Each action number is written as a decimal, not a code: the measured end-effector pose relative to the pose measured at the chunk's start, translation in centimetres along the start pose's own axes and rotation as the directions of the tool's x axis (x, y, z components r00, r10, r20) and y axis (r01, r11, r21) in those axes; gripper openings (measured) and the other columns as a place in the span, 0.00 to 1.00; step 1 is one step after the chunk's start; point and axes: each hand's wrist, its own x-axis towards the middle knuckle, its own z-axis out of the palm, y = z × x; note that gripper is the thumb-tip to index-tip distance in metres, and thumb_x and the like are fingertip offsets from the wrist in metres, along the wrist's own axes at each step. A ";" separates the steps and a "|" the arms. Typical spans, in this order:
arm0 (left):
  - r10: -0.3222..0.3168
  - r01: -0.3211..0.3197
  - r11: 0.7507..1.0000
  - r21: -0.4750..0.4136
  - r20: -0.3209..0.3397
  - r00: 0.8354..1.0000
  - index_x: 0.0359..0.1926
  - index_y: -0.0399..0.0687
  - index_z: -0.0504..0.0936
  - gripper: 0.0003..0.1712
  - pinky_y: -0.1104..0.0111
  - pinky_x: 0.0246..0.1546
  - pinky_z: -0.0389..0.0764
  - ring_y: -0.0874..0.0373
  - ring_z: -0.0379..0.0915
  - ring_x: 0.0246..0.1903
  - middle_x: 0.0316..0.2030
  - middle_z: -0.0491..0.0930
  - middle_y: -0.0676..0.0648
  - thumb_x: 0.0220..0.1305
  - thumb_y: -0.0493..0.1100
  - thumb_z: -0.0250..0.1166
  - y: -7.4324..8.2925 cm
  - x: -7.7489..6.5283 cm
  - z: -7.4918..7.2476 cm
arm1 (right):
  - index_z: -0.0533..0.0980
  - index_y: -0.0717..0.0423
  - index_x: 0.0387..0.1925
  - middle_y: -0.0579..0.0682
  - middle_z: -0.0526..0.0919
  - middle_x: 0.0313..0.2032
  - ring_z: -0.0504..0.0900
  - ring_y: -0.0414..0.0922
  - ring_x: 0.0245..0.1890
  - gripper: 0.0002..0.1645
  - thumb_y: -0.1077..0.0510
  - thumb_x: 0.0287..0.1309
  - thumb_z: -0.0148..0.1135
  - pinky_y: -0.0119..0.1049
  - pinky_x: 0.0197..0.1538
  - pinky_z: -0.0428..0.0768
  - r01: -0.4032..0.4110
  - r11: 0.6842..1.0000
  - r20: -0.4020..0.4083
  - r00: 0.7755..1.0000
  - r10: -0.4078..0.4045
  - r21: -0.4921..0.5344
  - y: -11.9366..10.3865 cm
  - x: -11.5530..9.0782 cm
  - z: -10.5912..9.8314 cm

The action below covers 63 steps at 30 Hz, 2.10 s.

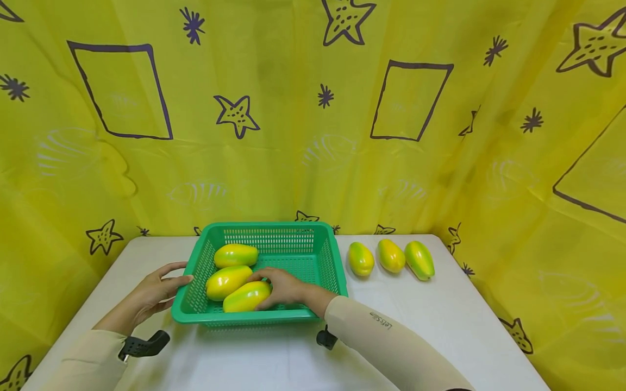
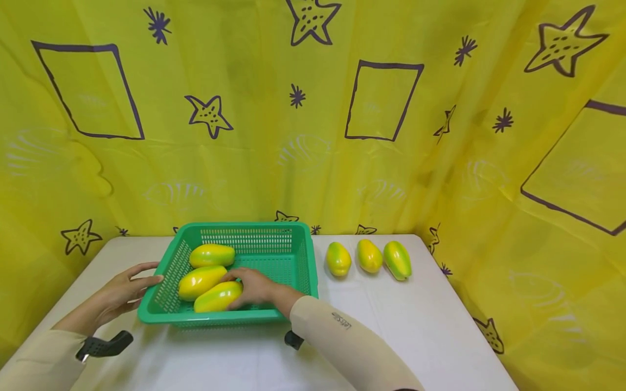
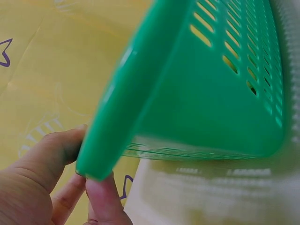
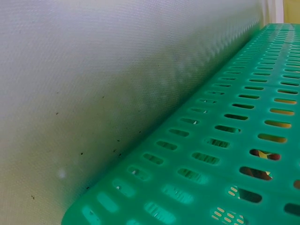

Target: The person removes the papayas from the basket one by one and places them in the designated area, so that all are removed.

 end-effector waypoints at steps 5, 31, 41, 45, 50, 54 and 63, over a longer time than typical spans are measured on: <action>-0.004 0.004 1.000 -0.010 0.003 1.000 0.75 0.43 0.51 0.47 0.67 0.39 0.80 0.61 0.77 0.42 0.53 0.78 0.41 0.67 0.57 0.63 0.0 0.0 0.0 | 0.75 0.45 0.61 0.45 0.76 0.59 0.72 0.39 0.58 0.37 0.54 0.48 0.78 0.33 0.62 0.71 0.001 1.000 0.007 1.000 -0.001 -0.030 0.1 0.0 0.1; -0.015 0.016 0.999 -0.039 0.017 1.000 0.76 0.42 0.49 0.47 0.67 0.39 0.80 0.61 0.77 0.39 0.46 0.80 0.48 0.67 0.56 0.63 0.1 -0.1 0.1 | 0.75 0.47 0.61 0.44 0.78 0.57 0.73 0.36 0.54 0.36 0.54 0.49 0.77 0.29 0.60 0.71 0.053 0.991 0.015 0.999 -0.052 -0.120 -0.2 -0.4 -0.4; -0.020 0.020 0.999 -0.031 0.011 1.000 0.76 0.43 0.50 0.48 0.67 0.39 0.80 0.62 0.78 0.40 0.49 0.79 0.46 0.67 0.57 0.63 0.2 -0.1 0.1 | 0.75 0.47 0.60 0.45 0.77 0.58 0.74 0.38 0.55 0.35 0.52 0.48 0.77 0.30 0.60 0.72 0.047 0.986 0.002 0.999 -0.047 -0.160 -0.4 -0.5 -0.4; -0.018 0.018 0.999 -0.026 0.013 1.000 0.76 0.43 0.50 0.48 0.67 0.39 0.79 0.61 0.77 0.40 0.50 0.79 0.45 0.67 0.57 0.63 0.3 -0.2 0.1 | 0.76 0.49 0.59 0.44 0.78 0.56 0.74 0.37 0.51 0.35 0.53 0.48 0.78 0.28 0.57 0.73 0.054 0.986 -0.007 0.998 -0.056 -0.158 -0.2 -0.4 -0.4; -0.021 0.022 1.000 -0.020 0.010 1.000 0.76 0.43 0.50 0.48 0.67 0.39 0.79 0.61 0.77 0.41 0.51 0.79 0.43 0.67 0.57 0.63 0.4 -0.1 0.1 | 0.76 0.50 0.59 0.45 0.79 0.54 0.75 0.37 0.49 0.36 0.53 0.47 0.78 0.27 0.54 0.74 0.054 0.988 -0.010 0.998 -0.056 -0.146 -0.1 -0.4 -0.6; -0.022 0.022 0.999 -0.023 0.011 1.000 0.76 0.43 0.50 0.48 0.67 0.39 0.79 0.61 0.78 0.41 0.51 0.79 0.44 0.67 0.57 0.63 0.3 -0.1 0.1 | 0.76 0.49 0.59 0.43 0.79 0.54 0.75 0.35 0.47 0.36 0.52 0.46 0.78 0.26 0.52 0.74 0.036 0.993 -0.012 0.999 -0.038 -0.113 -0.2 -0.6 -0.8; -0.013 0.013 1.000 -0.018 0.014 1.000 0.76 0.43 0.50 0.48 0.67 0.40 0.80 0.60 0.78 0.42 0.54 0.77 0.40 0.67 0.57 0.63 0.2 -0.1 0.0 | 0.76 0.47 0.60 0.42 0.79 0.52 0.73 0.36 0.45 0.37 0.51 0.45 0.79 0.27 0.50 0.73 -0.002 1.000 -0.018 1.000 0.002 -0.007 -0.3 -1.2 -1.5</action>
